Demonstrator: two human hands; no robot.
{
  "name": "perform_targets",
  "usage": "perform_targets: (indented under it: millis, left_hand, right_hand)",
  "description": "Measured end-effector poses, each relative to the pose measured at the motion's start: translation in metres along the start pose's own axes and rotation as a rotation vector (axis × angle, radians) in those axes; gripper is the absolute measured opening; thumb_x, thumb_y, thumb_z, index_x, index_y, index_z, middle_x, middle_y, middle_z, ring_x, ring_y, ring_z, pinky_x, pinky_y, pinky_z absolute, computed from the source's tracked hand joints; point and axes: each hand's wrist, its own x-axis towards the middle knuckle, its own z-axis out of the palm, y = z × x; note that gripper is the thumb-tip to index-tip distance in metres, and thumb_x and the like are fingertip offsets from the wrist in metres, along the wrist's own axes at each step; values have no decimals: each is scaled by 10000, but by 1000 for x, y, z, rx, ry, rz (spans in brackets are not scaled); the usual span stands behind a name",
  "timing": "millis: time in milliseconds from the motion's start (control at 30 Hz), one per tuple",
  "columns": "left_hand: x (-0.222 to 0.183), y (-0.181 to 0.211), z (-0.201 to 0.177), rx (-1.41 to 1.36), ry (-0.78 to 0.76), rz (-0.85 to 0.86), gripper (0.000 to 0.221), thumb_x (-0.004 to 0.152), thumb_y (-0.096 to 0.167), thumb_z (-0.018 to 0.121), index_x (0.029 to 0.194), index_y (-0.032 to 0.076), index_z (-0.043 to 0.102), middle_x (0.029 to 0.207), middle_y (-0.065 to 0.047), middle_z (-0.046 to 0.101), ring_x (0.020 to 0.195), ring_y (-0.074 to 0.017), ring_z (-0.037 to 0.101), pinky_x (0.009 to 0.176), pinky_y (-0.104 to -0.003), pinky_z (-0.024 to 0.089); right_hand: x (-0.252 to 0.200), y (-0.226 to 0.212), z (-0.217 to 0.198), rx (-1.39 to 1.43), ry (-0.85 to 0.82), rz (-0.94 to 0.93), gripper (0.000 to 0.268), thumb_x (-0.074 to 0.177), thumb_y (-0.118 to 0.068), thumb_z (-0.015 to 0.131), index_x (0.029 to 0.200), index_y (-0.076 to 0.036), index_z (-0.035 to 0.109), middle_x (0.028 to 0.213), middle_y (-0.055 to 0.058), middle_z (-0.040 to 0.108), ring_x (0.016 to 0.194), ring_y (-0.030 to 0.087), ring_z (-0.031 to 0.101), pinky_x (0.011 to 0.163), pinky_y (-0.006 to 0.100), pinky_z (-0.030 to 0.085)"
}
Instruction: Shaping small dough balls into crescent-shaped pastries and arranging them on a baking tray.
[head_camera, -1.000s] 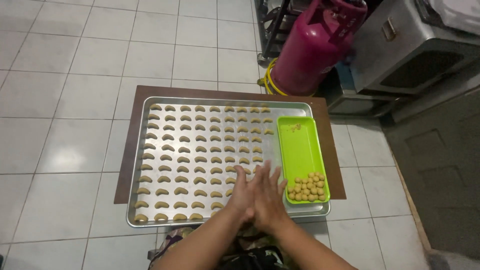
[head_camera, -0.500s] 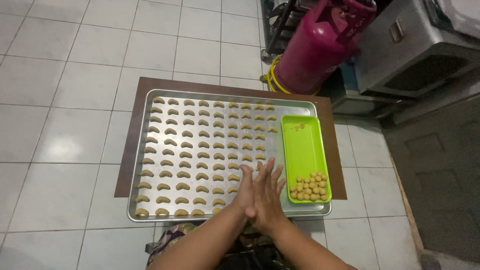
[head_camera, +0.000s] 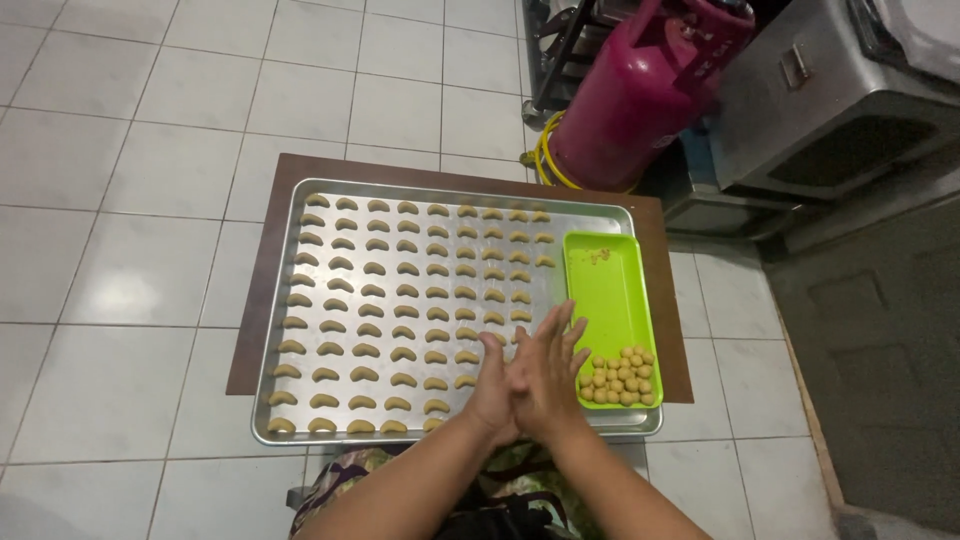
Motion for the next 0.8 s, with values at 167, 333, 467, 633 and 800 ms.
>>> perform_targets:
  millis: [167,333,467,633,800]
  left_hand:
    - [1,-31,-46,-251,-14,32,1059,856,867,133,1638,164,262,1689,-28,288,1550,-266,247,1254,-473,193]
    - [-1,-29,-42,-224,68,-29,1016,866,858,164,1637,207,284,1703,-55,280,1528,-238,284,1224,-382,204]
    - [6,-16,-21,-349,136,4,994,883,871,181,1637,229,261,1669,-21,321,1501,-289,331,1236,-493,281]
    - [10,-28,-58,-505,304,-175,1043,755,990,305,1532,301,398,1139,-87,613,733,-283,703,644,-283,621]
    - [25,-58,-99,-489,23,18,1087,911,960,299,1641,206,18,1694,-225,61,1556,-315,-15,1236,-436,127]
  right_hand:
    - [-5,10,12,-18,42,-165,1041,941,-769,-17,1590,44,-54,1644,394,-9,1515,578,-125,1116,731,-146]
    - [5,7,6,-3,-18,9,1185,841,-827,-79,1570,107,-31,1633,392,-135,1472,624,-172,1091,774,-96]
    - [12,27,14,-5,-113,115,1300,715,-945,-28,1592,6,-159,1663,311,-164,1473,608,-183,1083,812,-53]
    - [-1,9,-37,455,-22,68,1499,554,-1049,266,1631,-20,92,1478,310,488,999,338,687,787,446,594]
    - [-20,-9,-40,331,159,-146,434,745,-68,839,1172,-77,763,921,56,722,699,141,646,613,239,543]
